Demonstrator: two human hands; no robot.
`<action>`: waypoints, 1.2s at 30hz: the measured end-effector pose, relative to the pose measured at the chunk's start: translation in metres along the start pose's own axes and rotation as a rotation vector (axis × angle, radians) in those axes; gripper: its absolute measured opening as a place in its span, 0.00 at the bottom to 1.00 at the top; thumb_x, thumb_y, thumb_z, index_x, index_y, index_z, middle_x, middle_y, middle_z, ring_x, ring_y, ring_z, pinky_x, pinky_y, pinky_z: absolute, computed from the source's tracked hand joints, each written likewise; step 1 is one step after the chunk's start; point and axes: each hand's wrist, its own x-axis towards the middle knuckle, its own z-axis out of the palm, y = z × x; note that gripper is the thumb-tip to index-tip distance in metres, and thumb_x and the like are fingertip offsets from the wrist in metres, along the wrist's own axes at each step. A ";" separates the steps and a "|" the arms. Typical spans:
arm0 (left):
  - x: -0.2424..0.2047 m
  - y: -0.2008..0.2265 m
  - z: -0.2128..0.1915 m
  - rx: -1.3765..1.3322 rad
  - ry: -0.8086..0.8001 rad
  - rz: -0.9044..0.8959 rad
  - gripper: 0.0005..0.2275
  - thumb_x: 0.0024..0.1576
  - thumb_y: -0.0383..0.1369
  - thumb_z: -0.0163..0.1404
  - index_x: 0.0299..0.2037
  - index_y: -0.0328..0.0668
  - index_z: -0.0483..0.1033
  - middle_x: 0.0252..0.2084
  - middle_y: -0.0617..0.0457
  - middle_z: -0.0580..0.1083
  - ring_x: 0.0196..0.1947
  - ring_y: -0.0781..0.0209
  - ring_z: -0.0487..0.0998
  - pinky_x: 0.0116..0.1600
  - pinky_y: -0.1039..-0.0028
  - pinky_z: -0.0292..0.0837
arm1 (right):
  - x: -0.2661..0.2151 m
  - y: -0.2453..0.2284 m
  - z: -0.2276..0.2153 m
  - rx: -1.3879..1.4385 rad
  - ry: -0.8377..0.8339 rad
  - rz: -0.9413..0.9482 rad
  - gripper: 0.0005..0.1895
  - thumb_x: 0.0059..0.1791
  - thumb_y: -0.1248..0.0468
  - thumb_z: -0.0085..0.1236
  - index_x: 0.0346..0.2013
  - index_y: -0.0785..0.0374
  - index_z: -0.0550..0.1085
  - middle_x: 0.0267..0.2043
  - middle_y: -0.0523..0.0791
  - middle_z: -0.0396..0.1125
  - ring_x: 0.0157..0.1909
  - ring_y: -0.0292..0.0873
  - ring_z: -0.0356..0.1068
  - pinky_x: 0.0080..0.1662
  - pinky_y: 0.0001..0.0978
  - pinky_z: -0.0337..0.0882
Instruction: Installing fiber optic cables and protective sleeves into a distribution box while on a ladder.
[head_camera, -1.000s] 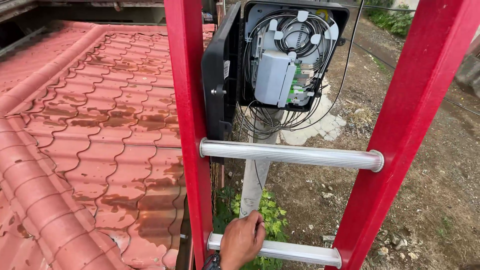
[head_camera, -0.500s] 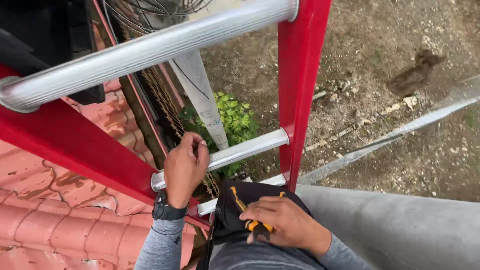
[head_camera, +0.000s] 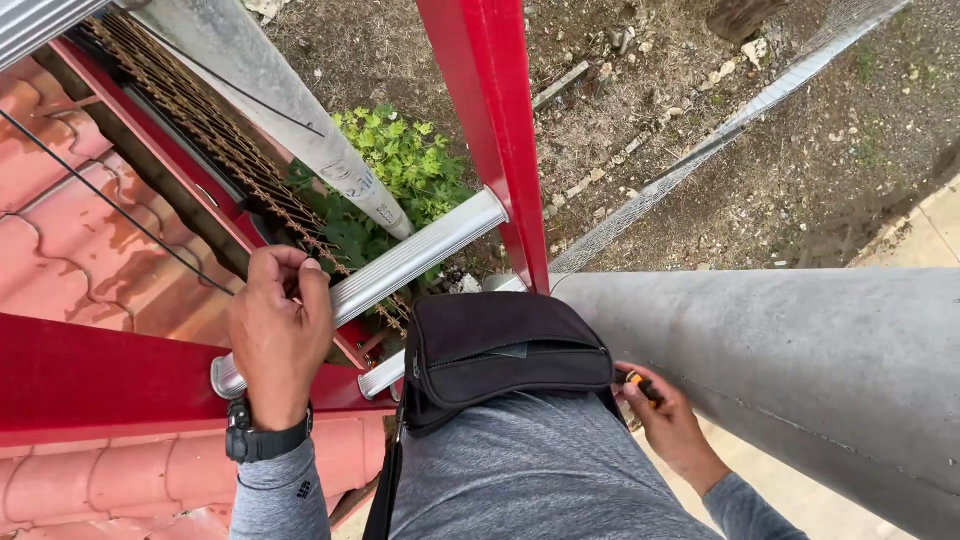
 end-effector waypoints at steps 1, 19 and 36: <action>0.001 -0.001 0.001 0.001 0.004 -0.002 0.05 0.63 0.29 0.51 0.41 0.34 0.73 0.31 0.46 0.79 0.29 0.53 0.82 0.34 0.67 0.75 | 0.010 0.007 0.002 -0.002 -0.003 -0.003 0.18 0.55 0.60 0.50 0.58 0.62 0.74 0.42 0.45 0.78 0.39 0.34 0.74 0.41 0.29 0.72; -0.001 0.004 0.004 0.004 0.032 0.054 0.05 0.63 0.29 0.52 0.40 0.34 0.72 0.29 0.46 0.78 0.26 0.52 0.82 0.32 0.65 0.75 | 0.150 0.038 0.020 -0.942 -0.412 -0.435 0.21 0.40 0.60 0.67 0.46 0.63 0.76 0.47 0.50 0.73 0.56 0.50 0.71 0.57 0.38 0.70; -0.005 0.001 0.002 -0.006 0.090 0.167 0.05 0.64 0.28 0.52 0.42 0.34 0.71 0.30 0.45 0.78 0.29 0.50 0.81 0.34 0.64 0.74 | 0.181 0.079 0.031 -0.307 -0.359 -0.277 0.19 0.46 0.67 0.63 0.51 0.68 0.76 0.48 0.48 0.78 0.50 0.38 0.73 0.53 0.34 0.73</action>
